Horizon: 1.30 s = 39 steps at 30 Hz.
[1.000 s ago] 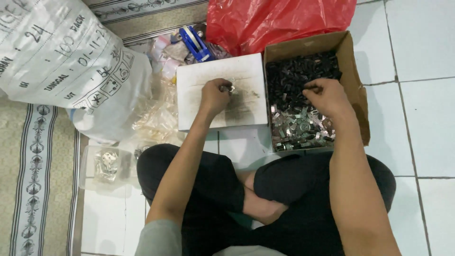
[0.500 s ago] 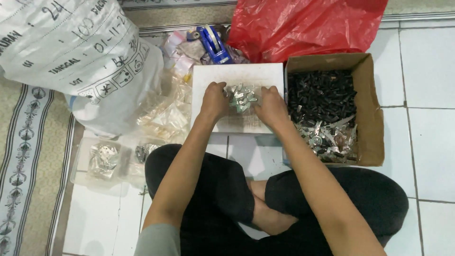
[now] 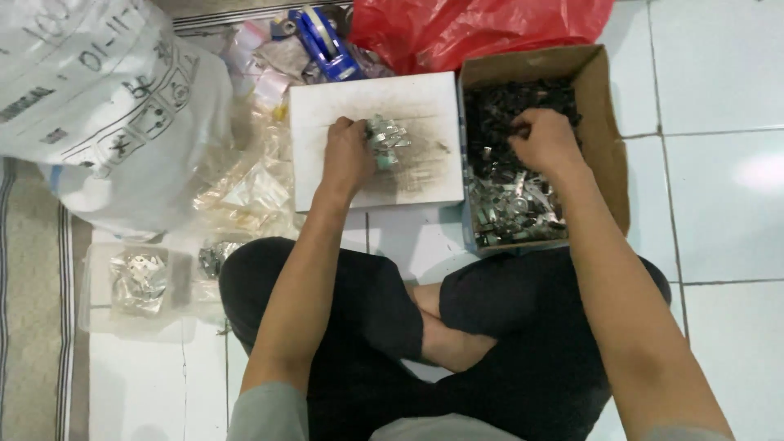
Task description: Packaging small metal hinges or brackets into plastic bags from a bulk container while sitting on the floor.
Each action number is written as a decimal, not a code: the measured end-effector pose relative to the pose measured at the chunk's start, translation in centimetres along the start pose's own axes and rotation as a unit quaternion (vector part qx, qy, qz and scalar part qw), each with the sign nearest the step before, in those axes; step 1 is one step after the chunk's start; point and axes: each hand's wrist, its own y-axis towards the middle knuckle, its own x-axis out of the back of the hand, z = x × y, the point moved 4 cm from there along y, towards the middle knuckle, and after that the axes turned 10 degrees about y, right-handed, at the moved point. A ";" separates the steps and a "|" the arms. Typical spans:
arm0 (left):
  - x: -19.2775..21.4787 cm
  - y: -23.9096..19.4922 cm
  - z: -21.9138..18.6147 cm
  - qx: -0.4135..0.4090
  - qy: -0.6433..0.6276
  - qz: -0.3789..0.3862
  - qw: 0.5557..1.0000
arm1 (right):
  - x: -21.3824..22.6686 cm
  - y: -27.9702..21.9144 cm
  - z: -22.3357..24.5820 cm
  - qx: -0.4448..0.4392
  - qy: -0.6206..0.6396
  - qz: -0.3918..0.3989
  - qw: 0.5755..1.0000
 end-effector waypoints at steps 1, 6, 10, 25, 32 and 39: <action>0.7 -0.4 -1.0 -0.011 -0.002 0.005 1.000 | -0.1 -1.3 -0.5 -0.009 0.001 -0.008 1.000; 5.0 -2.5 -4.4 -0.013 -0.003 0.034 0.999 | -7.1 -3.8 -4.7 -0.063 0.009 0.128 0.990; 7.7 -5.1 -6.1 -0.045 -0.007 0.041 0.998 | -8.1 -4.1 1.3 0.038 -0.023 0.115 0.992; 8.1 -5.8 -5.0 -0.003 -0.060 0.051 0.997 | -9.3 -3.3 -2.0 0.049 -0.093 0.152 0.983; 9.1 -4.9 -4.5 0.013 -0.070 0.064 0.995 | -3.7 -3.4 -3.4 -0.086 0.106 0.071 0.988; 4.5 -2.0 -0.1 0.086 -0.023 0.016 0.996 | 0.4 -4.6 4.6 -0.069 0.281 0.032 0.957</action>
